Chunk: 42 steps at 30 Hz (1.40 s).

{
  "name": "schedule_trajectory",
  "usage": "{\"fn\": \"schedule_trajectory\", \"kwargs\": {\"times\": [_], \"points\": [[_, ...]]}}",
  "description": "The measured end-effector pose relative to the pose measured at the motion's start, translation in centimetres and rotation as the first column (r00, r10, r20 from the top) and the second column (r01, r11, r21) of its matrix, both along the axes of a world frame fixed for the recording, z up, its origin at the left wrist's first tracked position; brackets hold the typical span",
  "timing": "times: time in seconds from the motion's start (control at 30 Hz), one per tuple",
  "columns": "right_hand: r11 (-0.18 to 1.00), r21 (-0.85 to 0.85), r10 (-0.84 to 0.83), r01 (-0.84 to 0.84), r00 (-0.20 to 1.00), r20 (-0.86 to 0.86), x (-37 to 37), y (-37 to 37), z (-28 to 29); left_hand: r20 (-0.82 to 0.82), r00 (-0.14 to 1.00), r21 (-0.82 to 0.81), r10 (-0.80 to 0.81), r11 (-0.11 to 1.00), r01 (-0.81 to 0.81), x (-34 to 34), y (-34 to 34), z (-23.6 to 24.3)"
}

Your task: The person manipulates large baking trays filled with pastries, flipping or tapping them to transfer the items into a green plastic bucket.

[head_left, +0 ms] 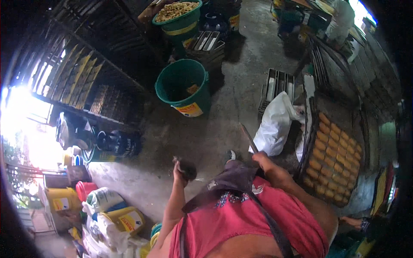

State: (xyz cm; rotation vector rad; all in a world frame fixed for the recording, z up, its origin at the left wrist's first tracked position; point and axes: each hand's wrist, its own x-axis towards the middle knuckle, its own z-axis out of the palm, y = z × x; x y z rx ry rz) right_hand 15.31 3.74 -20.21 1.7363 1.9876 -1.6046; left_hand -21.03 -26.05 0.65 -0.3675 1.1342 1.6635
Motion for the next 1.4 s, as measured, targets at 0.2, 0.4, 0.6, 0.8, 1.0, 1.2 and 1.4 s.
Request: {"fn": "schedule_trajectory", "kwargs": {"times": [0.2,0.4,0.6,0.8,1.0,1.2,1.4], "points": [[0.991,-0.082,0.12,-0.107,0.977,0.174,-10.9,11.0,12.9,0.129,0.978,-0.519,-0.165,0.829,0.208,-2.8,-10.0,-9.9],[0.937,-0.345,0.064,-0.05,0.998,0.029,-10.2,19.0,12.5,0.014,0.999,-0.359,0.038,0.933,-0.031,-7.3,0.3,-11.0],[0.924,-0.383,0.086,-0.003,0.977,0.198,-8.7,23.3,8.4,-0.153,0.838,-0.666,-0.523,0.681,0.303,-21.4,18.8,-18.8],[0.898,-0.287,-0.297,0.335,0.94,0.167,-11.9,31.9,13.0,-0.281,0.751,-0.701,-0.597,0.662,0.264,-33.5,48.3,-10.2],[0.908,-0.224,-0.331,0.355,0.934,0.135,-18.7,48.5,15.4,-0.206,0.694,-0.863,-0.689,0.463,0.204,-41.5,60.1,-16.8],[0.788,-0.361,-0.454,0.499,0.867,0.207,-18.0,67.5,12.1,-0.163,0.806,-0.943,-0.569,0.329,0.042,-40.3,67.6,-16.6],[0.984,-0.088,0.174,-0.153,0.929,0.326,-20.4,86.1,16.5,-0.225,0.893,-0.963,-0.39,0.232,-0.141,-41.1,72.9,-16.3]]}}
